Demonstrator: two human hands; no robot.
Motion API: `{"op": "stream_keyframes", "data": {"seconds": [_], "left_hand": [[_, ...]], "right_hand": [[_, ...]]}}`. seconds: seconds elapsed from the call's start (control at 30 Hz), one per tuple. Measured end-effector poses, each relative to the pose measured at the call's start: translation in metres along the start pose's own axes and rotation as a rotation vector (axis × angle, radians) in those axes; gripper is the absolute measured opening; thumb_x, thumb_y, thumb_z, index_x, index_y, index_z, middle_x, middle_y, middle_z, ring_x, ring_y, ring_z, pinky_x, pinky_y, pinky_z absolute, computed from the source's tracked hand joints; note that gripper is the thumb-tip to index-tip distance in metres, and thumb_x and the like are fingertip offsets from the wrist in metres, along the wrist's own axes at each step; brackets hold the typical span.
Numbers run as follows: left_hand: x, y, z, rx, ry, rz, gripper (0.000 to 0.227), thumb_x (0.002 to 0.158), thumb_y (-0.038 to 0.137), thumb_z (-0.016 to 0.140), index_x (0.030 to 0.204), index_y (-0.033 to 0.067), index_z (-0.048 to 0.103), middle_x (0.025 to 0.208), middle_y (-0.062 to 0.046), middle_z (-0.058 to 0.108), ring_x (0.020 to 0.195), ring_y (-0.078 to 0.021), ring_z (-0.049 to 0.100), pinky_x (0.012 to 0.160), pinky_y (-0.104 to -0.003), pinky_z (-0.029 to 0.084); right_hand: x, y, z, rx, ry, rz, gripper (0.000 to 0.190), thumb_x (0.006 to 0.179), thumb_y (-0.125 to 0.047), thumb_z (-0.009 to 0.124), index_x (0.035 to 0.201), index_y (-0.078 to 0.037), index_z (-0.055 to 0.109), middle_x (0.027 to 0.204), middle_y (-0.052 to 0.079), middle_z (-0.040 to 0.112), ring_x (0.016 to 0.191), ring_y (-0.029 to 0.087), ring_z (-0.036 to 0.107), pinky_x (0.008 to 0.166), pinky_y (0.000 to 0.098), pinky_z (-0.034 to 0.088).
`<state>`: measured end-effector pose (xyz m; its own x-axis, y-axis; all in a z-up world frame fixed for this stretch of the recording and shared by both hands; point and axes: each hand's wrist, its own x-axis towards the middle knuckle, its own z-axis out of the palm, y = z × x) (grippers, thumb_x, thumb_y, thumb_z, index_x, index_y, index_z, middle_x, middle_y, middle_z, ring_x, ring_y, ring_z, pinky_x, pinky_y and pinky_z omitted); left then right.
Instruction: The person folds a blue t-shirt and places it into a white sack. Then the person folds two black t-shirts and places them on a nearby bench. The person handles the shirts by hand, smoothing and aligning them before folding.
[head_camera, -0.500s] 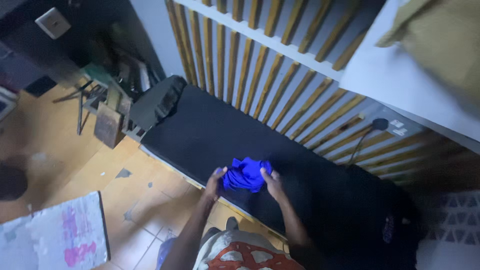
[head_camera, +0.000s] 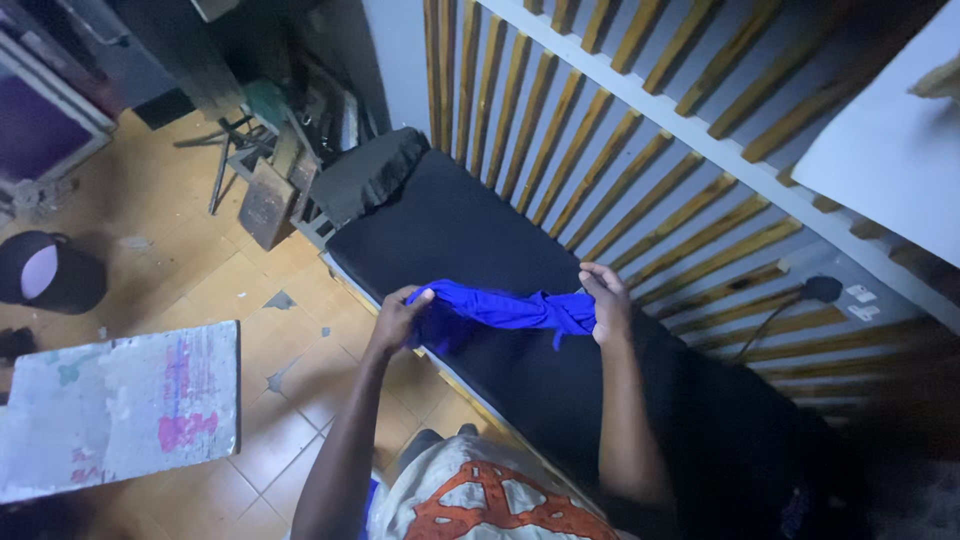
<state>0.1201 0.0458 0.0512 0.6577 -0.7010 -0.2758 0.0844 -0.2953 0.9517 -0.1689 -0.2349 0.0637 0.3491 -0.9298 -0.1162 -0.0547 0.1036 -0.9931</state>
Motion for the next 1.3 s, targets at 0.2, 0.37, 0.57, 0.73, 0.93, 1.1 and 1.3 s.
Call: {"op": "stream_keyframes", "data": {"seconds": [0.2,0.37,0.57,0.73,0.93,1.1,1.3], "left_hand": [[-0.029,-0.033,-0.002,0.351,-0.299,0.176,0.047,0.071,0.000,0.065,0.117,-0.0024,0.071,0.125,-0.033,0.066,0.125,-0.0502,0.058,0.109,-0.056,0.045],[-0.078,0.014,0.015,0.110,-0.647,-0.004,0.042,0.081,-0.002,0.052,0.119,-0.0048,0.071,0.115,-0.022,0.072,0.116,-0.0310,0.062,0.105,-0.045,0.048],[-0.084,0.050,0.002,0.077,-0.171,0.425,0.071,0.087,0.031,0.084,0.145,0.0077,0.051,0.143,-0.024,0.052,0.140,-0.0429,0.044,0.118,-0.056,0.032],[-0.091,0.067,-0.048,0.134,-0.129,0.587,0.087,0.076,0.024,0.091,0.146,-0.0031,0.048,0.150,-0.036,0.044,0.143,-0.0557,0.034,0.121,-0.062,0.025],[-0.096,0.048,-0.115,-0.072,-0.017,0.439,0.016,0.085,0.008,0.080,0.095,0.0118,0.068,0.080,-0.002,0.062,0.082,-0.0191,0.059,0.078,-0.034,0.047],[-0.117,0.063,-0.176,0.386,0.239,0.310,0.028,0.078,0.012,0.076,0.105,0.0152,0.070,0.101,-0.013,0.076,0.105,-0.0388,0.071,0.091,-0.049,0.054],[-0.127,0.055,-0.244,0.642,0.425,0.218,0.020,0.092,0.017,0.066,0.111,0.0126,0.067,0.100,-0.015,0.067,0.101,-0.0374,0.068,0.090,-0.046,0.054]], "right_hand": [[-0.008,-0.030,0.033,0.369,-0.088,0.256,0.020,0.088,-0.006,0.078,0.103,-0.009,0.067,0.082,0.002,0.063,0.073,0.017,0.066,0.070,0.0275,0.051],[-0.006,-0.022,0.091,0.436,-0.378,0.264,0.031,0.083,-0.002,0.079,0.110,-0.010,0.067,0.085,0.000,0.063,0.076,0.013,0.065,0.071,0.0248,0.052],[-0.075,-0.072,0.179,0.358,-0.871,0.348,0.046,0.076,0.000,0.081,0.119,-0.005,0.064,0.087,0.000,0.056,0.079,0.011,0.060,0.072,0.0233,0.049],[-0.110,-0.128,0.220,0.194,-1.243,0.375,0.054,0.069,-0.001,0.086,0.118,0.000,0.064,0.085,0.005,0.051,0.076,0.013,0.055,0.068,0.0250,0.050],[-0.110,-0.140,0.272,-0.155,-1.405,0.114,0.072,0.062,-0.015,0.099,0.124,-0.003,0.065,0.103,0.005,0.063,0.096,0.014,0.059,0.082,0.0223,0.049],[-0.118,-0.072,0.323,-0.697,-1.562,-0.333,0.036,0.079,-0.019,0.085,0.108,-0.001,0.072,0.100,0.020,0.072,0.094,0.029,0.067,0.080,0.0424,0.049],[-0.117,-0.127,0.373,-0.483,-1.329,-0.317,0.030,0.103,-0.035,0.065,0.092,-0.009,0.074,0.092,0.004,0.069,0.092,0.012,0.058,0.088,0.0342,0.050]]}}
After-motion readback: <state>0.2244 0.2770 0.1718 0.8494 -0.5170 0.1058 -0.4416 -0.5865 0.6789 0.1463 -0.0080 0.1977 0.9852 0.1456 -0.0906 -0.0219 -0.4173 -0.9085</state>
